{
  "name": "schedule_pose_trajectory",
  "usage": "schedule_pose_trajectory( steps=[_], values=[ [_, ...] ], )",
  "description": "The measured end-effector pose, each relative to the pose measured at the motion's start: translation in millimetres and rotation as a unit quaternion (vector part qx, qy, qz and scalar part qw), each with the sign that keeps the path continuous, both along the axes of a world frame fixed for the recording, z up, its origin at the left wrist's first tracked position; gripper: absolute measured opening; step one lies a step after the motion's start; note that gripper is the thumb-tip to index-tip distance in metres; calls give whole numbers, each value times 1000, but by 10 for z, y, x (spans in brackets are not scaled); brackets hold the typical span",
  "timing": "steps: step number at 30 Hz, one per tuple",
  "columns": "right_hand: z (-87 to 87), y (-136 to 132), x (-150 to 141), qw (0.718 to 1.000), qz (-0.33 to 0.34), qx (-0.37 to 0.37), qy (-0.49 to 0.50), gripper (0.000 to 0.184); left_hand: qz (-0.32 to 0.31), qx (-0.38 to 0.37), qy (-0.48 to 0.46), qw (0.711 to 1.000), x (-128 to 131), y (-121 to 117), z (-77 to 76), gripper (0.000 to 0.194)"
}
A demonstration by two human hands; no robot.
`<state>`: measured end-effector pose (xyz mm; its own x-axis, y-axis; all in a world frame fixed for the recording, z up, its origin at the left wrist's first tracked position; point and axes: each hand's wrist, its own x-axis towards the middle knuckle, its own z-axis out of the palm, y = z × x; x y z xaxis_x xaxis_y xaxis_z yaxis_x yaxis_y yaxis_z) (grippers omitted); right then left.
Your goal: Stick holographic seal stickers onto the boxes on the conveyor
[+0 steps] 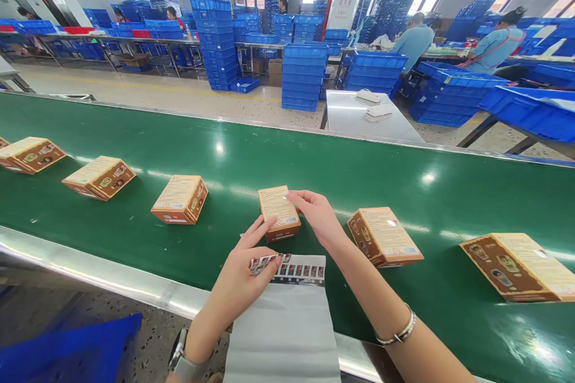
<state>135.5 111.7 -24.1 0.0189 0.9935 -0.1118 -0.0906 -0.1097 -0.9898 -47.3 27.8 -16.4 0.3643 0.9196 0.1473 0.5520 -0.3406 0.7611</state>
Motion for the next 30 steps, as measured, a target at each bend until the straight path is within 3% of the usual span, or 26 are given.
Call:
schedule_pose_trajectory(
  steps=[9,16,21,23,26,30],
  values=[
    [-43,-38,217,995,-24,13,-93,34,-23,-7,-14,1000,172,-22,-5,23],
    [29,-202,251,969,-81,53,-229,23,-43,-29,-13,999,308,-53,31,23],
    [51,-196,343,952,-102,72,-280,39,-62,-37,-23,997,393,-79,29,23],
    [41,-144,425,945,-109,78,-300,36,-69,-49,-35,996,417,-94,31,21],
    [78,-162,550,936,-105,98,-322,32,-55,-61,-68,994,417,-128,49,21],
    [256,-509,633,920,-37,189,-341,18,-13,-108,-123,986,348,-191,95,29]
  ],
)
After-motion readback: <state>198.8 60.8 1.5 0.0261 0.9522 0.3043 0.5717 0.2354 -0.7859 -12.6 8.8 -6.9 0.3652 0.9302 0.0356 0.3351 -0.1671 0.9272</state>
